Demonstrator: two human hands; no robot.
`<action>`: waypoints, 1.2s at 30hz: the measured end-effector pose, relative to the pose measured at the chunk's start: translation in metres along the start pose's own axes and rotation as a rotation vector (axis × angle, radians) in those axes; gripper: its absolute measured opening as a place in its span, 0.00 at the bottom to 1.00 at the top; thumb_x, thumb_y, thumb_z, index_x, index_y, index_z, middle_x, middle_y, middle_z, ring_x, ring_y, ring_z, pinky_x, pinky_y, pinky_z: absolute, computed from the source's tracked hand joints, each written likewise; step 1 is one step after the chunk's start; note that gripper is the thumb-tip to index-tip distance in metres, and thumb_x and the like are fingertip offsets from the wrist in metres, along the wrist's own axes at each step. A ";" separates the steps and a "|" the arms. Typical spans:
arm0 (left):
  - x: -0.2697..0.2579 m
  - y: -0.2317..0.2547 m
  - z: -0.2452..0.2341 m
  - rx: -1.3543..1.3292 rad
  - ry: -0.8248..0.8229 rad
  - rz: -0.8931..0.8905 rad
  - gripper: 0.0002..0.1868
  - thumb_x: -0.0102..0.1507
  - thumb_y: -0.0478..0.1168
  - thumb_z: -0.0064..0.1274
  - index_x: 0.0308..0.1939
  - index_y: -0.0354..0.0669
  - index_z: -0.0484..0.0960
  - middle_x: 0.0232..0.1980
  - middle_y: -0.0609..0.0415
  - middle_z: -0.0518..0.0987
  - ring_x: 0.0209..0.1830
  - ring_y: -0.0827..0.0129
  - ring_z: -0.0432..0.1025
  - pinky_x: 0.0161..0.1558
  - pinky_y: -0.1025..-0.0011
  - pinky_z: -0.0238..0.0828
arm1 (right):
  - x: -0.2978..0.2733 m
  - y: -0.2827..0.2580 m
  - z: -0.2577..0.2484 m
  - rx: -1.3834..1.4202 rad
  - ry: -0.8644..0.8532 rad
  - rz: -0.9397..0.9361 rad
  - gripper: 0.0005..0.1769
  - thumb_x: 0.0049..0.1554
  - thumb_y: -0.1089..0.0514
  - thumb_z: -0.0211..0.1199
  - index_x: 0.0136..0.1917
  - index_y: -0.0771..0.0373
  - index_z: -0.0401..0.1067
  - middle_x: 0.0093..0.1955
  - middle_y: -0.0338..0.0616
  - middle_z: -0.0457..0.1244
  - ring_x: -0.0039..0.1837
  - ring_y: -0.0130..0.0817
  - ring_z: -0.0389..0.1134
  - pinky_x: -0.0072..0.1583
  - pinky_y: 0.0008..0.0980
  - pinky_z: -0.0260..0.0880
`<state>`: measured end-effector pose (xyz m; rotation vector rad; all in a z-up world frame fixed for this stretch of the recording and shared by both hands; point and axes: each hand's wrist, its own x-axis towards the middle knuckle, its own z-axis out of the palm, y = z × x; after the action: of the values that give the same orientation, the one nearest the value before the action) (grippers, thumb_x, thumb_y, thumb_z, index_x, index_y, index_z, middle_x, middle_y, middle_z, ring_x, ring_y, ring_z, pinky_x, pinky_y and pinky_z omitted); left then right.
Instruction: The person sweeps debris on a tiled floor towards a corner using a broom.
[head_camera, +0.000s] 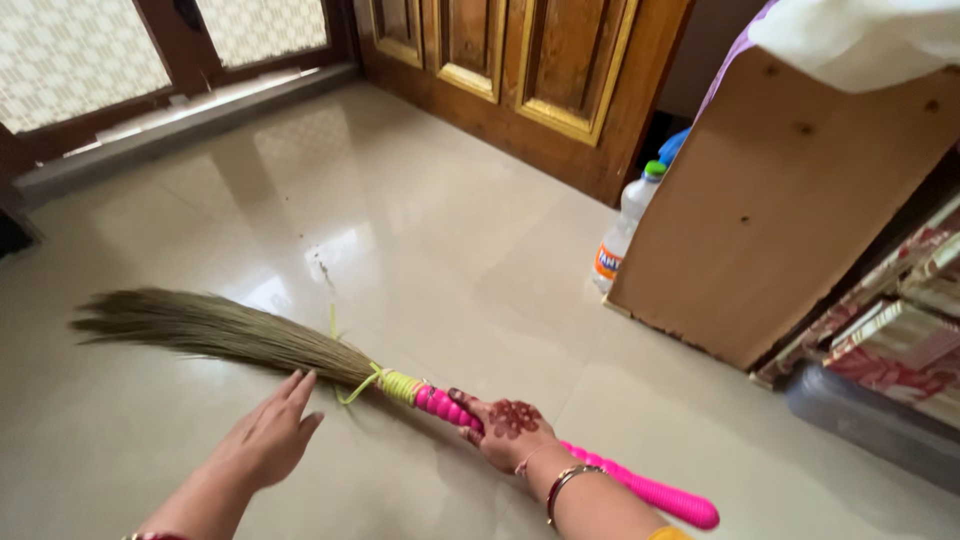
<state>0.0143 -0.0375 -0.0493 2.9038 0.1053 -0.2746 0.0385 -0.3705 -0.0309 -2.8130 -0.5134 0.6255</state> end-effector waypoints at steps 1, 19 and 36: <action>-0.001 0.004 -0.002 0.017 -0.013 -0.022 0.37 0.69 0.54 0.42 0.79 0.51 0.50 0.83 0.53 0.50 0.82 0.61 0.50 0.78 0.66 0.51 | 0.002 0.002 -0.005 0.004 -0.010 0.029 0.35 0.65 0.38 0.50 0.82 0.29 0.46 0.70 0.43 0.63 0.70 0.46 0.64 0.72 0.43 0.62; 0.059 -0.039 -0.038 0.091 0.030 -0.039 0.37 0.68 0.53 0.44 0.78 0.48 0.51 0.82 0.51 0.52 0.81 0.58 0.49 0.76 0.65 0.50 | 0.034 -0.036 -0.017 0.239 -0.026 -0.009 0.34 0.67 0.42 0.46 0.84 0.37 0.44 0.54 0.55 0.68 0.56 0.49 0.71 0.61 0.49 0.70; 0.183 -0.018 -0.063 0.033 -0.051 0.091 0.35 0.70 0.50 0.41 0.80 0.50 0.50 0.83 0.54 0.52 0.82 0.63 0.48 0.78 0.67 0.51 | 0.110 -0.035 -0.034 0.211 0.086 0.281 0.34 0.65 0.42 0.50 0.82 0.30 0.47 0.60 0.50 0.67 0.63 0.49 0.69 0.65 0.45 0.67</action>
<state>0.2034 0.0032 -0.0279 2.9213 -0.0401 -0.3373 0.1368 -0.3013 -0.0320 -2.7143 -0.0317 0.5682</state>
